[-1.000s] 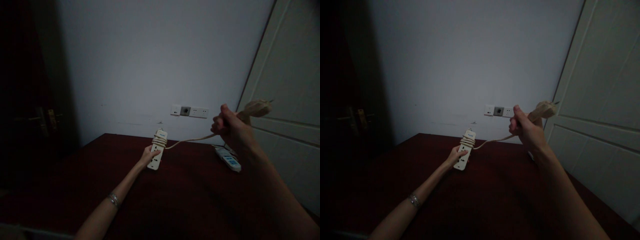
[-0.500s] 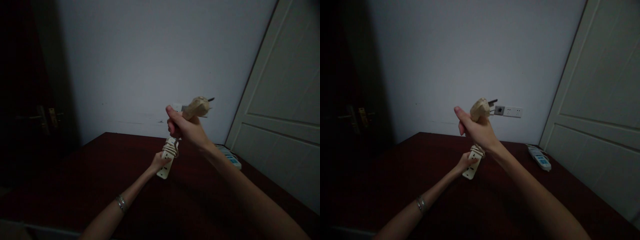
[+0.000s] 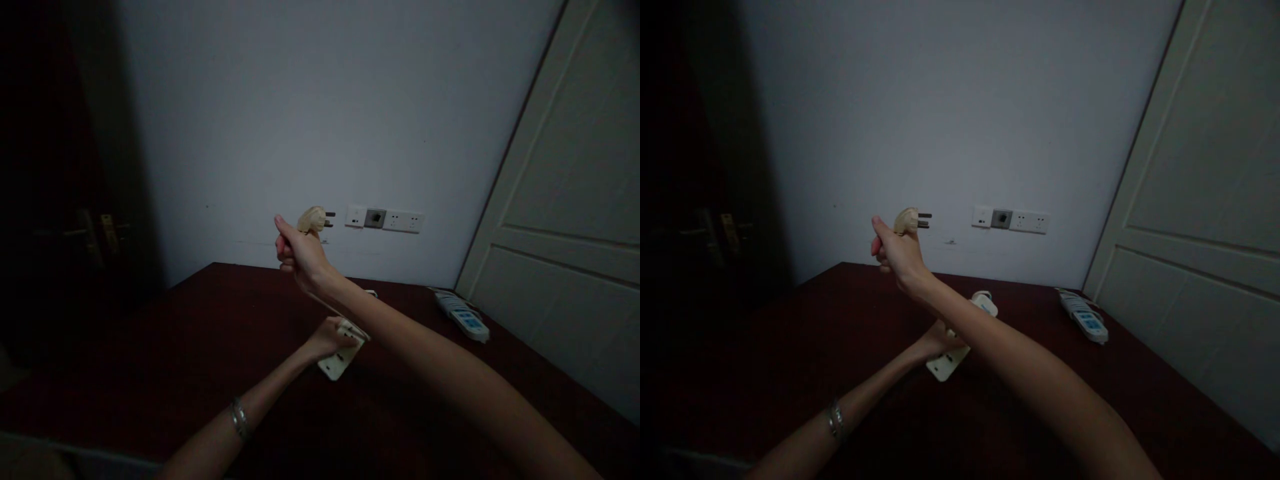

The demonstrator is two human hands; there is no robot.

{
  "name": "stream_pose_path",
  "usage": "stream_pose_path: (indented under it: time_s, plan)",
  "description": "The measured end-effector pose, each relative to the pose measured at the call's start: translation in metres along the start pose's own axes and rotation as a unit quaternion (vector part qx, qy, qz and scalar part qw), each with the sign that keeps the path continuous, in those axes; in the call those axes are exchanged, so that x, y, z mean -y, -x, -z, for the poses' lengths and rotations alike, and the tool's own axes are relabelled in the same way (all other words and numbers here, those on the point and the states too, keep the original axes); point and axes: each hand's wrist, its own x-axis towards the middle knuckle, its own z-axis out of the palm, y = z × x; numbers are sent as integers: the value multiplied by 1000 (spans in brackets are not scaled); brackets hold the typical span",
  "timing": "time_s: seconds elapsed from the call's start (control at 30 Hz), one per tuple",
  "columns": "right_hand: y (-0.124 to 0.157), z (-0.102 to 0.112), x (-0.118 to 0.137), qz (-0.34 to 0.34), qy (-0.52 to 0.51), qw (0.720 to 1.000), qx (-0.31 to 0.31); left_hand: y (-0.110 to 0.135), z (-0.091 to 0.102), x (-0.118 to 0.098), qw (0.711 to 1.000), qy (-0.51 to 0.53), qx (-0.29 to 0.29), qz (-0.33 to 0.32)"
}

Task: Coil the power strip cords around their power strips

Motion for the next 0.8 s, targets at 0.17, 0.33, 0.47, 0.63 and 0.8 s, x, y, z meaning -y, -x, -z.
stream_pose_path:
  time_s: [0.17, 0.33, 0.47, 0.63, 0.8]
  plan:
    - [-29, 37, -4, -40, -9, 998, -49, 17, -6, -13, 992, -20, 123, -12]
    - [-46, 78, -13, -69, 35, 991, -105, 27, -2, -19, 975, -117, 186, -20]
    - [-52, 105, -20, -78, 56, 986, -133, 35, 2, -26, 964, -91, 238, -72]
    - [-52, 148, -22, -71, 56, 983, -163, 45, 6, -40, 962, 14, 259, -86]
    - [-28, 199, -30, -42, 37, 979, -197, 48, 9, -53, 963, 132, 203, -117]
